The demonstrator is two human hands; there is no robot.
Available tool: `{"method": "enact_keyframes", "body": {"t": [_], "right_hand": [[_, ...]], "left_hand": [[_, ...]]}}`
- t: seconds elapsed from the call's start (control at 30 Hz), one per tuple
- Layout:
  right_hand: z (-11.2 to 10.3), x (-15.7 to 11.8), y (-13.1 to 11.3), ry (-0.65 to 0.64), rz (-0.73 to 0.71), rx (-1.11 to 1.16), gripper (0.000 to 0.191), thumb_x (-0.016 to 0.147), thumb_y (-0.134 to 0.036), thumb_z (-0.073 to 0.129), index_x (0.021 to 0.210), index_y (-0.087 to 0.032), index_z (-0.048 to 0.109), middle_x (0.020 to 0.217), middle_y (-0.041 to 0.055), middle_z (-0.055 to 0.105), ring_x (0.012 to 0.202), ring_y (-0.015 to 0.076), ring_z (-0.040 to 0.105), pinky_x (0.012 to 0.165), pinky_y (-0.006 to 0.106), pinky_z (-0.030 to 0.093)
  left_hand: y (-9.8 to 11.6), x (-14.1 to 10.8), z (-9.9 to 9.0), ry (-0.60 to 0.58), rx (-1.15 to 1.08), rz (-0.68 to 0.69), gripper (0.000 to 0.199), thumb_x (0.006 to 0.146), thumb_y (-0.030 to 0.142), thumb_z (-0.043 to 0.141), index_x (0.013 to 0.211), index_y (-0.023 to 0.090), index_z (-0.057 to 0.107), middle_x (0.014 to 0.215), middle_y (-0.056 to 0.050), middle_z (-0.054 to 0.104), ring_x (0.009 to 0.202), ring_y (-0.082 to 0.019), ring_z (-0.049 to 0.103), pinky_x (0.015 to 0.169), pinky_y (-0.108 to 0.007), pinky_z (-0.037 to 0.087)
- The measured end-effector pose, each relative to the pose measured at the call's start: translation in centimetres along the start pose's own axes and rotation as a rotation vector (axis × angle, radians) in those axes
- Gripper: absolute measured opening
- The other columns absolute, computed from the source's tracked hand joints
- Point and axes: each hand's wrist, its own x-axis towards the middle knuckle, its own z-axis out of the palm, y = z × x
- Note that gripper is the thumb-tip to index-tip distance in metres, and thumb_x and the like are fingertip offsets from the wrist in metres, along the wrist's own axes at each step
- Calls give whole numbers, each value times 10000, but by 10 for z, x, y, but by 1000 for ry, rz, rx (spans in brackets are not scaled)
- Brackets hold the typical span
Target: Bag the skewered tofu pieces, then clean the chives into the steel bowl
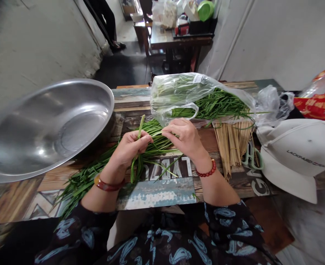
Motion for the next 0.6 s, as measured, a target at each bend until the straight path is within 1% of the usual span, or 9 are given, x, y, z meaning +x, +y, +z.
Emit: {"method": "enact_keyframes", "body": {"t": [0.07, 0.13, 0.23, 0.3, 0.33, 0.4, 0.47, 0.53, 0.6], "right_hand": [[5, -1, -3, 35, 87, 187, 154, 921, -317, 631, 853, -239, 745, 847, 32, 724, 823, 181, 647, 790, 342, 496], [13, -2, -6, 106, 208, 388, 142, 910, -320, 642, 853, -238, 743, 859, 24, 720, 830, 166, 642, 780, 319, 496], [23, -2, -7, 214, 424, 658, 163, 859, -384, 691, 822, -229, 725, 809, 5, 685, 710, 126, 587, 671, 269, 482], [23, -1, -3, 327, 544, 784, 220, 814, -443, 719, 797, -225, 691, 781, -6, 651, 621, 98, 518, 586, 240, 448], [21, 0, 0, 393, 578, 819, 244, 796, -463, 728, 786, -226, 669, 773, -12, 632, 599, 90, 491, 564, 231, 434], [13, 2, 7, 508, 594, 835, 279, 793, -486, 718, 757, -228, 619, 738, -26, 580, 575, 83, 453, 542, 223, 412], [4, 2, 13, 539, 572, 777, 333, 850, -510, 645, 699, -224, 566, 673, -35, 512, 552, 89, 425, 525, 229, 393], [-2, 1, 16, 489, 535, 619, 416, 910, -515, 554, 624, -215, 518, 612, -33, 461, 539, 100, 413, 531, 245, 391], [-5, 0, 17, 393, 473, 381, 422, 906, -473, 575, 583, -207, 516, 602, -23, 475, 569, 111, 451, 581, 262, 421]], "left_hand": [[0, 0, 0, -38, -66, -28, 324, 775, 430, 722, 696, 133, 623, 479, 78, 354, 432, -38, 270, 429, -186, 170], [-1, -1, 1, -89, -146, -64, 342, 770, 446, 737, 700, 135, 614, 475, 85, 335, 425, -33, 251, 427, -181, 171], [-2, -1, 2, -142, -223, -116, 363, 756, 457, 760, 697, 133, 606, 470, 92, 310, 420, -25, 229, 425, -172, 175], [-3, -1, 3, -150, -242, -139, 375, 738, 460, 776, 688, 130, 603, 465, 94, 303, 416, -23, 223, 419, -168, 172], [-3, 0, 3, -144, -250, -146, 379, 728, 459, 784, 682, 130, 601, 462, 95, 298, 413, -21, 218, 415, -168, 169], [-4, 1, 2, -121, -267, -154, 384, 710, 456, 798, 675, 133, 595, 456, 100, 287, 406, -20, 206, 408, -167, 162], [-4, 2, 1, -99, -287, -154, 383, 703, 455, 803, 681, 136, 592, 454, 104, 280, 403, -20, 199, 405, -165, 160], [-4, 3, 0, -98, -305, -149, 382, 704, 459, 801, 691, 140, 590, 454, 104, 287, 402, -20, 199, 403, -163, 159], [-3, 3, 0, -104, -310, -144, 384, 709, 466, 795, 700, 145, 585, 452, 103, 296, 401, -22, 202, 401, -163, 158]]}}
